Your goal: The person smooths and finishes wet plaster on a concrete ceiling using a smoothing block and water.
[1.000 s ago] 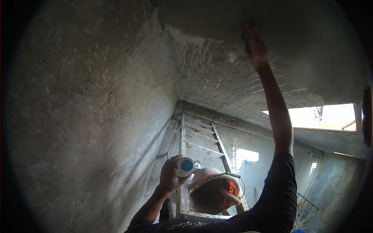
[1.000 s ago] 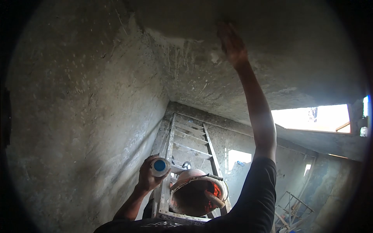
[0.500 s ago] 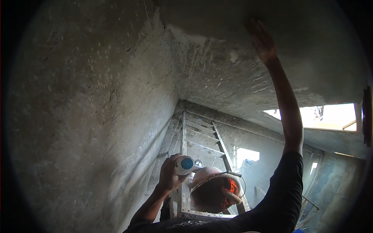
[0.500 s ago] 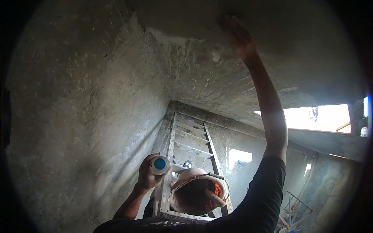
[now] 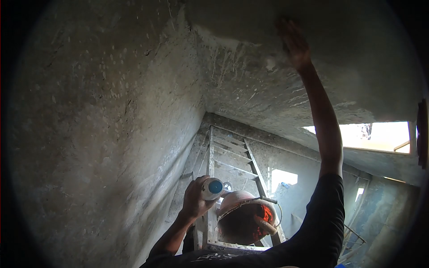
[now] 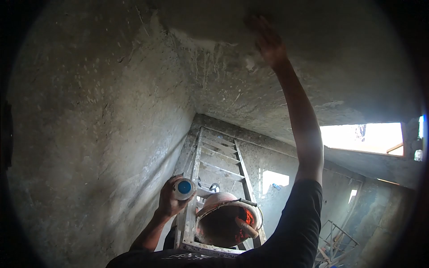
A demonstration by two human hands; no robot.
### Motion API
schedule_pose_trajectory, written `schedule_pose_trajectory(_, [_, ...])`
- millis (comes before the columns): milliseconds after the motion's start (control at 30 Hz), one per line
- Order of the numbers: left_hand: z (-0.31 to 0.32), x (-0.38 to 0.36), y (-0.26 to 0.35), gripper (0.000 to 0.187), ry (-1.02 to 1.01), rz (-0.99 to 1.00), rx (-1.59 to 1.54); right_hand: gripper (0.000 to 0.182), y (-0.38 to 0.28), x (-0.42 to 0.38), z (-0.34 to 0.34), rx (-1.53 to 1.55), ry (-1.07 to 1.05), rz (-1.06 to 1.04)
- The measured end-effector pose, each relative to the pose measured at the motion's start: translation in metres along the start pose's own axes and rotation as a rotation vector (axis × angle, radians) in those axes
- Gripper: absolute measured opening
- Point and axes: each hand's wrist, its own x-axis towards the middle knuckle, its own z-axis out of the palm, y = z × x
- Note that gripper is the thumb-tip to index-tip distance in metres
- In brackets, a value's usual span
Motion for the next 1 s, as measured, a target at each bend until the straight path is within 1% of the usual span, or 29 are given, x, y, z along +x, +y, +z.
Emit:
schedule_pose_trajectory(33, [0.0, 0.0, -0.001, 0.065, 0.0, -0.003, 0.002, 0.062, 0.006, -0.005, 0.011, 0.003, 0.001, 0.001])
schedule_pose_trajectory(100, [0.0, 0.0, -0.002, 0.065, 0.009, -0.014, -0.019, 0.066, 0.009, -0.03, 0.039, 0.077, -0.113, -0.043])
schedule_pose_trajectory(133, [0.0, 0.0, -0.002, 0.065, 0.008, -0.015, -0.019, 0.066, 0.002, -0.042, 0.047, 0.079, -0.114, -0.042])
schedule_pose_trajectory(200, [-0.001, 0.0, -0.001, 0.065, 0.006, -0.028, -0.028, 0.057, -0.02, -0.054, 0.051, 0.04, -0.46, -0.098])
schedule_pose_trajectory(233, [-0.002, 0.001, -0.001, 0.065, 0.013, -0.022, -0.026, 0.057, -0.024, -0.053, 0.048, 0.034, -0.454, -0.102])
schedule_pose_trajectory(300, [-0.003, -0.001, 0.001, 0.064, 0.022, -0.04, -0.047, 0.073, -0.038, -0.043, 0.036, 0.221, -0.46, 0.004])
schedule_pose_trajectory(333, [-0.002, -0.001, 0.0, 0.064, 0.023, -0.042, -0.049, 0.073, -0.038, -0.035, 0.035, 0.223, -0.462, 0.001])
schedule_pose_trajectory(400, [-0.001, -0.003, -0.003, 0.063, 0.022, -0.034, -0.045, 0.074, -0.032, -0.021, 0.031, 0.185, -0.186, -0.169])
schedule_pose_trajectory(433, [-0.001, -0.002, -0.002, 0.063, 0.022, -0.034, -0.044, 0.074, -0.026, -0.016, 0.028, 0.186, -0.185, -0.169])
schedule_pose_trajectory(500, [-0.001, 0.001, 0.001, 0.063, 0.003, -0.041, -0.02, 0.06, -0.008, -0.015, 0.018, 0.059, -0.32, 0.03])
schedule_pose_trajectory(533, [-0.001, 0.002, 0.0, 0.063, 0.004, -0.036, -0.016, 0.06, -0.005, -0.021, 0.019, 0.056, -0.315, 0.031])
schedule_pose_trajectory(600, [0.0, 0.0, -0.003, 0.064, 0.019, -0.015, -0.048, 0.058, -0.006, -0.049, 0.032, 0.228, -0.444, 0.047])
schedule_pose_trajectory(667, [-0.003, -0.004, 0.001, 0.064, 0.029, -0.023, -0.043, 0.057, -0.017, -0.09, 0.048, 0.231, -0.452, -0.005])
schedule_pose_trajectory(733, [-0.009, 0.0, 0.005, 0.065, 0.062, -0.012, -0.029, 0.053, -0.042, -0.125, 0.042, 0.352, -0.615, 0.143])
schedule_pose_trajectory(767, [-0.013, 0.001, 0.008, 0.064, 0.07, -0.032, -0.03, 0.051, -0.069, -0.125, 0.021, 0.326, -0.585, 0.227])
schedule_pose_trajectory(800, [-0.016, 0.002, 0.011, 0.063, 0.077, -0.05, -0.035, 0.045, -0.089, -0.139, 0.015, 0.412, -0.426, 0.313])
schedule_pose_trajectory(833, [-0.017, 0.005, 0.013, 0.063, 0.088, -0.035, -0.034, 0.04, -0.121, -0.143, -0.005, 0.52, -0.372, 0.572])
schedule_pose_trajectory(900, [-0.023, 0.008, 0.016, 0.06, 0.007, -0.23, -0.113, 0.033, -0.182, -0.131, -0.059, 0.605, -0.435, 1.061])
schedule_pose_trajectory(933, [-0.024, 0.01, 0.017, 0.056, 0.01, -0.235, -0.12, 0.033, -0.209, -0.134, -0.079, 0.671, -0.446, 1.28])
schedule_pose_trajectory(967, [-0.025, 0.015, 0.021, 0.056, 0.013, -0.217, -0.118, 0.033, -0.231, -0.136, -0.099, 0.736, -0.454, 1.499])
schedule_pose_trajectory(1000, [-0.029, 0.023, 0.026, 0.056, -0.052, -0.208, -0.113, 0.033, -0.252, -0.136, -0.119, 1.02, -0.295, 1.696])
